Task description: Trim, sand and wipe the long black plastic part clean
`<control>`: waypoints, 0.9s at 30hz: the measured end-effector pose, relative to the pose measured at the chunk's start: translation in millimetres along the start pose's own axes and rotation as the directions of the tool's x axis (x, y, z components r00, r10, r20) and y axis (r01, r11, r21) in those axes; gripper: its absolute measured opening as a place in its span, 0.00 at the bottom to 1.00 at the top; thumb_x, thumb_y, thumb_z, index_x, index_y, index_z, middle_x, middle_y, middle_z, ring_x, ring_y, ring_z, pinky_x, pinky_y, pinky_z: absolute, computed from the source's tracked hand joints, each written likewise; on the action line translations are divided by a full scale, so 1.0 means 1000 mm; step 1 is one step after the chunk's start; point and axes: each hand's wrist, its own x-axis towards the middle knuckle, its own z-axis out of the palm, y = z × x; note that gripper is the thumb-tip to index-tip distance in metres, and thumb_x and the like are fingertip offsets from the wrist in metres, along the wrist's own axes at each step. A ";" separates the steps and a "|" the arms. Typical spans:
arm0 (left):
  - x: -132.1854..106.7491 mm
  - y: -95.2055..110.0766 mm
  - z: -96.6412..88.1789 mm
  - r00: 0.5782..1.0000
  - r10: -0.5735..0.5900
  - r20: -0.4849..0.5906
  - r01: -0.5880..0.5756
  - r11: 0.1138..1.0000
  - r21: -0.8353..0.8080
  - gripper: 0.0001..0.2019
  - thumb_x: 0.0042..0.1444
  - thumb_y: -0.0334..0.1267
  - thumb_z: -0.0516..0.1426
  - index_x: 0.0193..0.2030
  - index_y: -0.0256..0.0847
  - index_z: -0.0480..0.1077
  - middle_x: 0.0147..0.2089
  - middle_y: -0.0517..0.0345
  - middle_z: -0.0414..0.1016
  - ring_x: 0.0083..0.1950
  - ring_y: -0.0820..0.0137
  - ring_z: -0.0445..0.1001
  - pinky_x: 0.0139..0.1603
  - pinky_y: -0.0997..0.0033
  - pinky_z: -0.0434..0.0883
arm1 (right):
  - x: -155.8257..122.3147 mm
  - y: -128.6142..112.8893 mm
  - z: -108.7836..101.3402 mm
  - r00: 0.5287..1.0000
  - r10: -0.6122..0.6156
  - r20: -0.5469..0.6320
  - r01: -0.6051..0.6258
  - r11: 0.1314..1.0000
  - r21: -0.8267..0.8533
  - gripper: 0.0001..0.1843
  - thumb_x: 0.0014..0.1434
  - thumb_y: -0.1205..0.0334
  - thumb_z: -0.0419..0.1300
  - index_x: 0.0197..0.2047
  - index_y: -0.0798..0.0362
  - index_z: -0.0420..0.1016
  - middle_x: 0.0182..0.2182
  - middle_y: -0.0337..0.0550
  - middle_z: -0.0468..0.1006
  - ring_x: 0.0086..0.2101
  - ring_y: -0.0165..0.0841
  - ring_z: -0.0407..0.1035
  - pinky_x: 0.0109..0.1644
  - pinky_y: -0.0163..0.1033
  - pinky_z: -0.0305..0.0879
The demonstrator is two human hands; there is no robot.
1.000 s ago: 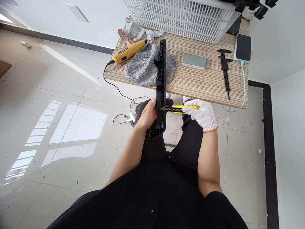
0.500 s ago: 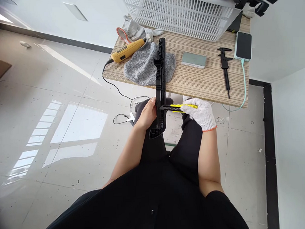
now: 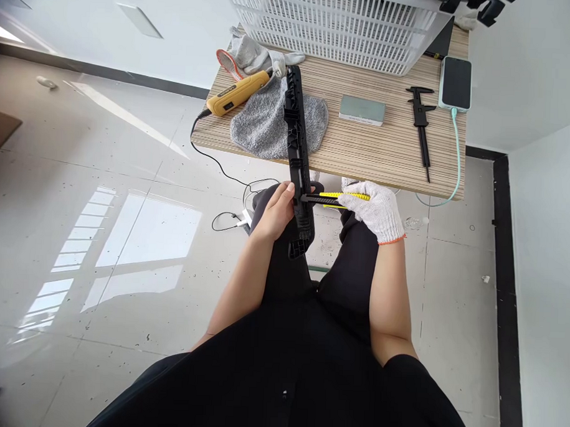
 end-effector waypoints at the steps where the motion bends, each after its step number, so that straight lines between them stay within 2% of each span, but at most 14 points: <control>1: 0.000 0.001 0.001 1.000 -0.007 -0.004 0.007 1.000 -0.010 0.15 0.66 0.55 0.60 0.44 0.46 0.70 0.49 0.55 0.82 0.57 0.60 0.80 0.55 0.59 0.78 | 0.000 0.000 0.000 1.000 -0.005 -0.008 0.005 1.000 -0.006 0.17 0.52 0.48 0.74 0.41 0.48 0.86 0.35 0.43 0.84 0.20 0.27 0.67 0.20 0.37 0.63; 4: -0.002 0.003 0.002 1.000 -0.014 -0.008 0.014 1.000 -0.024 0.16 0.64 0.55 0.62 0.46 0.46 0.68 0.52 0.55 0.82 0.60 0.58 0.80 0.56 0.57 0.78 | 0.000 -0.002 0.000 0.997 -0.035 -0.074 0.034 0.999 -0.019 0.15 0.52 0.49 0.74 0.40 0.48 0.86 0.33 0.41 0.83 0.20 0.27 0.67 0.21 0.37 0.64; 12: -0.002 0.001 -0.004 0.998 0.066 -0.010 -0.066 0.997 -0.047 0.21 0.60 0.56 0.65 0.49 0.47 0.66 0.58 0.53 0.81 0.61 0.57 0.80 0.57 0.55 0.78 | 0.001 -0.007 -0.001 0.999 0.025 -0.041 -0.025 1.000 0.017 0.14 0.52 0.51 0.74 0.38 0.49 0.86 0.28 0.41 0.81 0.18 0.26 0.64 0.18 0.34 0.59; 17: -0.001 -0.001 -0.007 0.990 0.142 0.005 -0.142 0.990 -0.024 0.25 0.57 0.55 0.68 0.56 0.50 0.69 0.62 0.52 0.77 0.67 0.53 0.76 0.66 0.48 0.73 | 0.001 -0.010 0.001 0.998 0.054 -0.034 -0.054 0.999 0.007 0.13 0.50 0.52 0.74 0.35 0.51 0.84 0.27 0.41 0.80 0.17 0.25 0.64 0.16 0.33 0.56; 21: 0.001 -0.003 -0.011 0.976 0.216 0.018 -0.216 0.976 -0.010 0.32 0.53 0.54 0.71 0.62 0.52 0.70 0.60 0.53 0.76 0.68 0.53 0.76 0.73 0.46 0.67 | 0.002 -0.011 0.002 0.997 0.064 -0.045 -0.063 0.998 0.032 0.12 0.51 0.52 0.73 0.34 0.51 0.84 0.27 0.41 0.80 0.16 0.25 0.63 0.15 0.33 0.55; 27: 0.000 -0.003 -0.015 0.960 0.278 0.021 -0.279 0.959 0.052 0.32 0.49 0.50 0.74 0.59 0.52 0.70 0.61 0.54 0.77 0.68 0.55 0.75 0.73 0.49 0.67 | 0.000 -0.014 0.002 0.995 0.069 -0.066 -0.064 0.994 0.084 0.13 0.51 0.53 0.73 0.35 0.53 0.84 0.26 0.40 0.79 0.16 0.24 0.62 0.16 0.32 0.54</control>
